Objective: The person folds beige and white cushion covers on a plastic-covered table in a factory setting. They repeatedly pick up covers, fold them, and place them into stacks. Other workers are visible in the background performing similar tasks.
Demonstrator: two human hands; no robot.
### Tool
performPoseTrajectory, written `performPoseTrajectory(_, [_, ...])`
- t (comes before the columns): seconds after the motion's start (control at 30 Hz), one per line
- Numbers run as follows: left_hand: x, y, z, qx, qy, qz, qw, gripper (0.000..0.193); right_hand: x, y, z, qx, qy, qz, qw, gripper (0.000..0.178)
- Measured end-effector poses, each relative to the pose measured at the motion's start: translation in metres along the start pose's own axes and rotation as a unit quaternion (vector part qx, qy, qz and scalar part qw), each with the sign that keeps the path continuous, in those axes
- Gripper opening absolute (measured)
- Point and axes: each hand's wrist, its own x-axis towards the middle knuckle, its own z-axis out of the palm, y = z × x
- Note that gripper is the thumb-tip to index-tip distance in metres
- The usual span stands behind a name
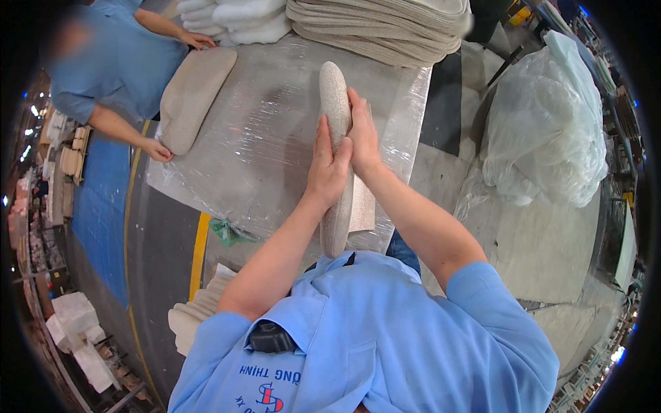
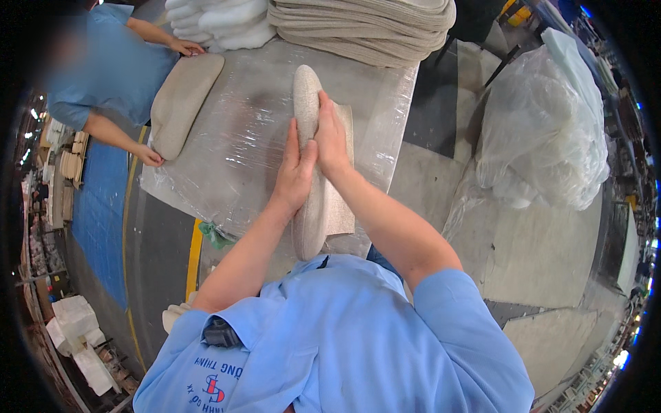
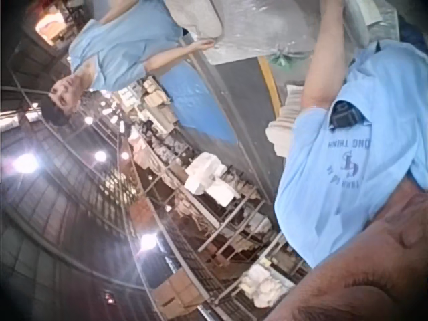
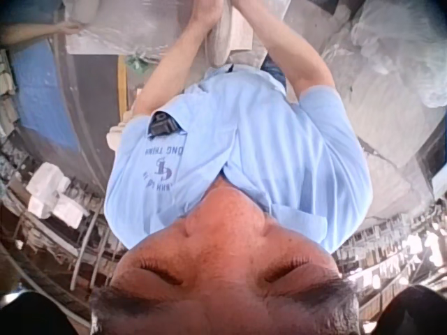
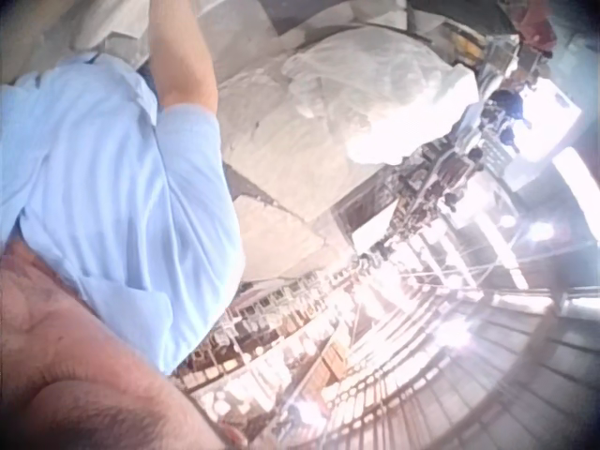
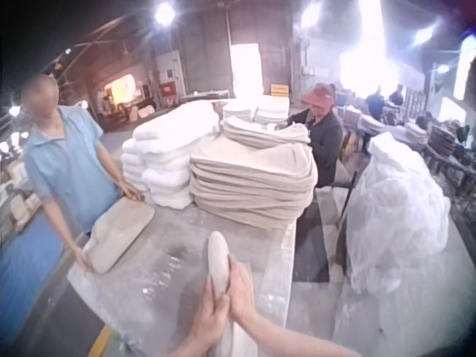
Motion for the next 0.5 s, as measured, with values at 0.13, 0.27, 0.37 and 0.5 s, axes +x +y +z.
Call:
performPoseTrajectory(0.13, [-0.003,0.005,-0.002,-0.09,-0.001,-0.002,0.996,0.08,-0.054,0.018,-0.005,-0.137,-0.002,-0.005,0.991,0.066])
performPoseTrajectory(0.27, [0.002,-0.006,-0.008,-0.063,0.025,0.014,0.998,0.084,-0.126,0.048,0.0,-0.144,-0.018,-0.028,0.989,0.063])
performPoseTrajectory(0.37, [-0.021,-0.013,-0.011,0.052,0.008,0.042,0.998,0.099,-0.15,0.066,-0.012,-0.115,-0.018,-0.025,0.993,0.061])
performPoseTrajectory(0.5, [-0.123,-0.018,-0.008,0.127,-0.04,-0.046,0.99,0.113,-0.095,0.062,-0.058,-0.141,-0.004,0.016,0.99,0.055])
